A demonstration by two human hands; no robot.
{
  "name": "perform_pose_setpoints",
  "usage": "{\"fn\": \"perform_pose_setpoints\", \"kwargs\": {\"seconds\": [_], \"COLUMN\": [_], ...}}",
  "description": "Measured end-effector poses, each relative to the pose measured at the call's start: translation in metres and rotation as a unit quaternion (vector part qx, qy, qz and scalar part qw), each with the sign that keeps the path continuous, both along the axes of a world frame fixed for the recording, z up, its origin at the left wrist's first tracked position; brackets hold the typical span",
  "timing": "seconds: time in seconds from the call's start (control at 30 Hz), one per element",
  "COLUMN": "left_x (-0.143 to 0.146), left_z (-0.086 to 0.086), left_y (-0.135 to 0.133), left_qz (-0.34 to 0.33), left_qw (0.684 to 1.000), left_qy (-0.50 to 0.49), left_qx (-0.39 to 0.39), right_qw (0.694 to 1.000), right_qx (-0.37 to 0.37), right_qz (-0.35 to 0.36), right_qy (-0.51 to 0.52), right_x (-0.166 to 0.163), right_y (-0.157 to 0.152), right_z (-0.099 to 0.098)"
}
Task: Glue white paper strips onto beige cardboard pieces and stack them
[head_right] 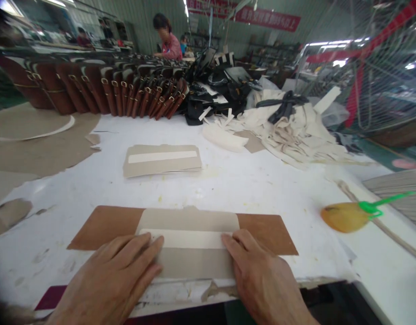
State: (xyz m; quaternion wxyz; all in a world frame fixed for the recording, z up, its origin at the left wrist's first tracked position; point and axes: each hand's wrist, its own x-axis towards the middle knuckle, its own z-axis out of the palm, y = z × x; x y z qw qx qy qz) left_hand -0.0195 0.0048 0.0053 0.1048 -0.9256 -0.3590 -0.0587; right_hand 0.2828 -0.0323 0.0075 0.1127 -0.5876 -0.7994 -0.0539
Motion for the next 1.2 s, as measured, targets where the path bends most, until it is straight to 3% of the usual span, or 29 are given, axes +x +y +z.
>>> {"fn": "perform_pose_setpoints", "kwargs": {"seconds": [0.3, 0.5, 0.7, 0.8, 1.0, 1.1, 1.2], "left_x": [-0.009, -0.008, 0.001, -0.006, -0.032, -0.03, -0.026], "left_z": [-0.017, -0.012, -0.003, -0.001, -0.009, -0.017, -0.023], "left_y": [0.001, 0.004, 0.002, -0.002, -0.019, -0.027, -0.029], "left_qz": [0.014, 0.004, -0.052, -0.022, 0.106, 0.112, 0.127], "left_qw": [0.999, 0.997, 0.996, 0.993, 0.971, 0.972, 0.964], "left_qy": [-0.024, -0.057, -0.062, -0.113, -0.208, -0.202, -0.233], "left_qx": [0.046, 0.05, 0.041, 0.031, 0.045, 0.034, 0.012], "right_qw": [0.985, 0.982, 0.986, 0.991, 0.99, 0.99, 0.989], "right_qx": [0.053, 0.039, 0.052, 0.077, 0.138, 0.138, 0.128], "right_qz": [0.084, 0.107, 0.079, 0.058, -0.002, 0.037, -0.001], "right_qy": [-0.143, -0.152, -0.138, -0.093, 0.026, 0.018, 0.068], "right_x": [-0.002, -0.004, -0.005, 0.001, 0.022, 0.019, 0.017], "right_y": [-0.012, -0.009, -0.011, -0.009, -0.007, -0.011, -0.011], "right_z": [0.002, 0.009, -0.002, -0.005, -0.018, -0.032, -0.046]}}
